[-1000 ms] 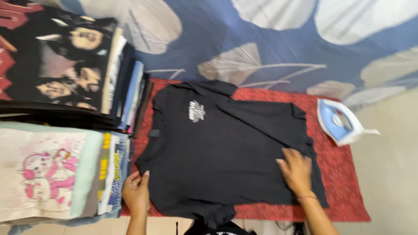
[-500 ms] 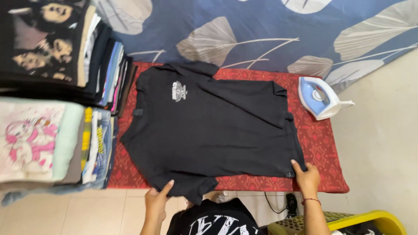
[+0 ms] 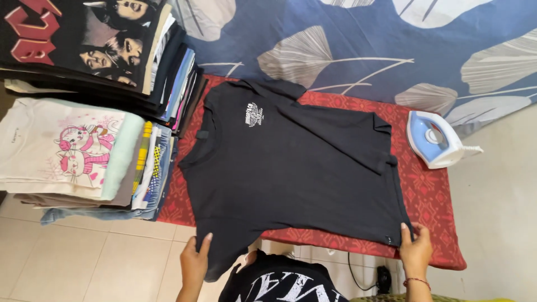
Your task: Ironing a black t-shirt on a low ironing board
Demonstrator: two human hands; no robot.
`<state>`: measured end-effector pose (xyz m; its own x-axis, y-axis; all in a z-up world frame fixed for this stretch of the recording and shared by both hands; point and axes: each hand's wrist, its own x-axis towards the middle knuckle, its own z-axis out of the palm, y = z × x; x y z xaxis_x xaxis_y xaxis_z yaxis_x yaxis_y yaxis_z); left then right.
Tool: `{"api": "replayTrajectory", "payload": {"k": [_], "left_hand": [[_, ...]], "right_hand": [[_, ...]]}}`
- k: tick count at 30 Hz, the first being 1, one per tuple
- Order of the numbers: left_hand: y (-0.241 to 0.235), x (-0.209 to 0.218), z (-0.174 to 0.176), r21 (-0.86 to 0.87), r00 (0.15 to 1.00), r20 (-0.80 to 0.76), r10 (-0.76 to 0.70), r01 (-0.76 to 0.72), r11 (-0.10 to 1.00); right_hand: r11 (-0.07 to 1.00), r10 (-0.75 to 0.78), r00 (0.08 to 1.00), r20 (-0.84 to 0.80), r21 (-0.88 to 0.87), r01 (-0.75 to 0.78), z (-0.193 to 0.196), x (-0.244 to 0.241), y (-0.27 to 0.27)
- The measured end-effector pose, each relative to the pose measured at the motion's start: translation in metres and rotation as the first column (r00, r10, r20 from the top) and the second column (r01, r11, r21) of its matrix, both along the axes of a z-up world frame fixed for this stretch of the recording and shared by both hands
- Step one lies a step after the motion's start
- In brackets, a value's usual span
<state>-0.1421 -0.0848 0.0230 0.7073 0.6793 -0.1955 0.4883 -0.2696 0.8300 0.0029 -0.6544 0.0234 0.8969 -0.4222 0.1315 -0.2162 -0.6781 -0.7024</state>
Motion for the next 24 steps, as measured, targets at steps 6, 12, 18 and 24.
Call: {"api": "replayTrajectory", "payload": {"k": [6, 12, 18, 24], "left_hand": [[0.058, -0.008, -0.043, -0.229, 0.773, -0.499, -0.393, 0.320, 0.919], [0.081, 0.073, 0.017, 0.250, 0.956, -0.293, -0.018, 0.095, 0.964], [0.061, 0.130, 0.011, 0.416, 0.986, -0.165, 0.037, 0.035, 0.909], [0.057, 0.126, 0.015, 0.287, 0.987, -0.136, -0.085, 0.121, 0.950]], "right_hand": [[0.975, -0.015, 0.981, -0.192, -0.218, -0.028, -0.030, 0.013, -0.029], [0.915, -0.244, 0.877, -0.414, -0.399, 0.066, 0.000, 0.034, -0.007], [0.863, -0.326, 0.915, -0.237, -0.470, 0.186, -0.017, 0.045, 0.020], [0.800, -0.365, 0.894, -0.258, -0.578, 0.160, -0.025, 0.037, 0.019]]}}
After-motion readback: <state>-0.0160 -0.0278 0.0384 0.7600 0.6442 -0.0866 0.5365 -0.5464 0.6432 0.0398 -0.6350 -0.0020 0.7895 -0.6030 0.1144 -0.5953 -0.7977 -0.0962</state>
